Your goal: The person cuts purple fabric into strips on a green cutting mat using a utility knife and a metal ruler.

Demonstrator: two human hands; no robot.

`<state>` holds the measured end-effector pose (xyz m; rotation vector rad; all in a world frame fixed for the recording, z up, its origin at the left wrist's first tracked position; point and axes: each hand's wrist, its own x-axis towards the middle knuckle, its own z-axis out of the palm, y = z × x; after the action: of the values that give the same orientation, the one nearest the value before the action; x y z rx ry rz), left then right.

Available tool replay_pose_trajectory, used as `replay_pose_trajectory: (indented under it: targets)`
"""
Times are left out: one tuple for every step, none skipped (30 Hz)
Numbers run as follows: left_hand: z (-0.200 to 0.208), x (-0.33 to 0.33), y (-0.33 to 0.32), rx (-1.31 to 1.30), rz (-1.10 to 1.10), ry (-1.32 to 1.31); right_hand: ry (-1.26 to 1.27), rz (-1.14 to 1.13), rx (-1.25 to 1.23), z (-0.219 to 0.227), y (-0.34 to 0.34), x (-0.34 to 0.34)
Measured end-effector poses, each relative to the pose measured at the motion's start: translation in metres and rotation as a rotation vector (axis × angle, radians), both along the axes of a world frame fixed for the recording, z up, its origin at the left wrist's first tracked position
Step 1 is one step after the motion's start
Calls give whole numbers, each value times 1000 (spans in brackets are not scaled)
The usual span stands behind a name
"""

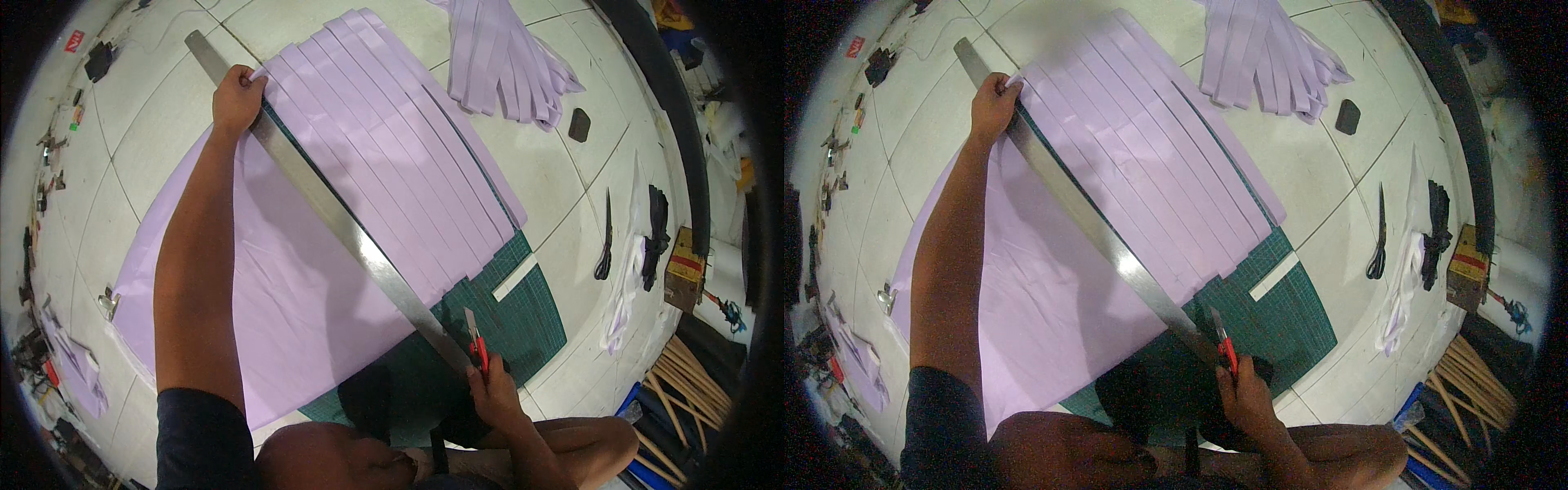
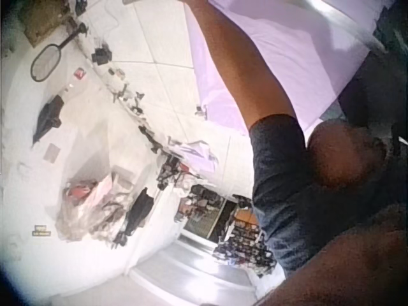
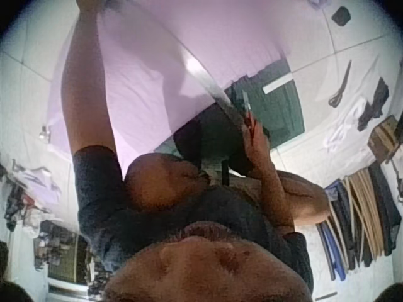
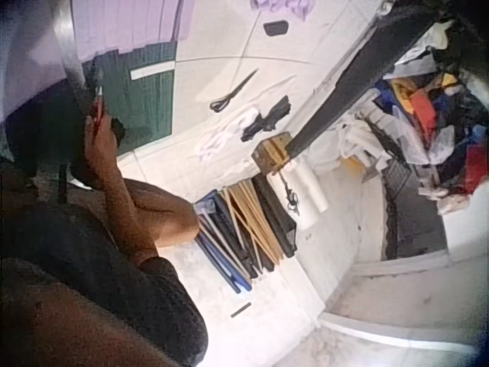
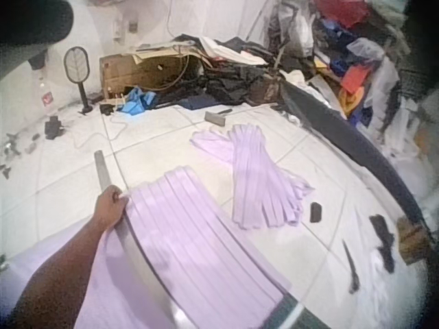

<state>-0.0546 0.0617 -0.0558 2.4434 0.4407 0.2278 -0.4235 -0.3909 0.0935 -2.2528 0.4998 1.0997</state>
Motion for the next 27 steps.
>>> replay_pose_trajectory:
  targets:
    - [0, 0, -3, -33, 1, 11, -12, 7, 2, 0, -2, -1]
    - [-2, -1, -5, -3, 7, -112, -23, 13, 4, 1, -4, -3]
    - [-4, -5, -7, 27, 13, -235, -56, 26, -12, 1, -5, -4]
    - [-8, -12, -11, 51, 14, -349, -79, 34, -33, 0, -5, -6]
    - [-9, -21, -9, 66, 27, -320, -101, 41, -53, -2, -5, -8]
    - [-7, -34, -3, 82, 40, -291, -90, 8, -51, -4, -6, -10]
    - [-10, -47, -2, 91, 48, -261, -77, -30, -56, -7, -8, -11]
    - [-11, -60, 1, 176, 5, -235, -73, -64, -57, -11, -10, -10]
    - [-15, -71, 1, 255, -39, -214, -69, -98, -76, -17, -9, -8]
    - [-18, -83, 3, 362, -48, -169, -65, -129, -87, -25, -3, -5]
    - [-21, -95, 5, 470, -53, -125, -61, -156, -98, -34, 3, -4]
    - [-24, -102, 3, 574, -59, -84, -141, -104, -103, -45, 6, -5]
    - [-28, -106, 0, 582, -73, -63, -220, -50, -107, -58, 8, -8]
    - [-28, -109, 5, 605, -84, -46, -303, 6, -97, -67, 11, -9]
    - [-29, -110, 6, 628, -94, -28, -373, 49, -101, -73, 10, -11]
    - [-36, -113, 2, 617, -84, -14, -443, 95, -105, -77, 10, -12]
    - [-41, -114, 5, 624, -77, -19, -521, 138, -92, -82, 17, -11]
    - [-45, -115, 8, 639, -67, -26, -465, 137, -104, -84, 22, -10]
    - [-48, -115, 17, 670, -53, -24, -405, 140, -98, -87, 23, -8]
    - [-48, -118, 24, 673, -53, -27, -354, 149, -83, -93, 25, -9]
    - [-51, -115, 19, 652, -53, -34, -390, 132, -57, -95, 22, -9]
    - [-49, -114, 14, 637, -56, -38, -414, 116, -19, -100, 18, -13]
    - [-47, -113, 5, 610, -58, -42, -436, 101, 8, -104, 15, -20]
    - [-41, -110, -4, 557, -60, -42, -512, 113, 17, -109, 10, -28]
    - [-35, -110, -10, 507, -63, -39, -583, 123, 31, -120, 6, -39]
    - [-32, -113, -13, 468, -61, -31, -647, 134, 39, -121, 9, -42]
    - [-31, -115, -9, 440, -50, -37, -626, 121, 65, -123, 11, -44]
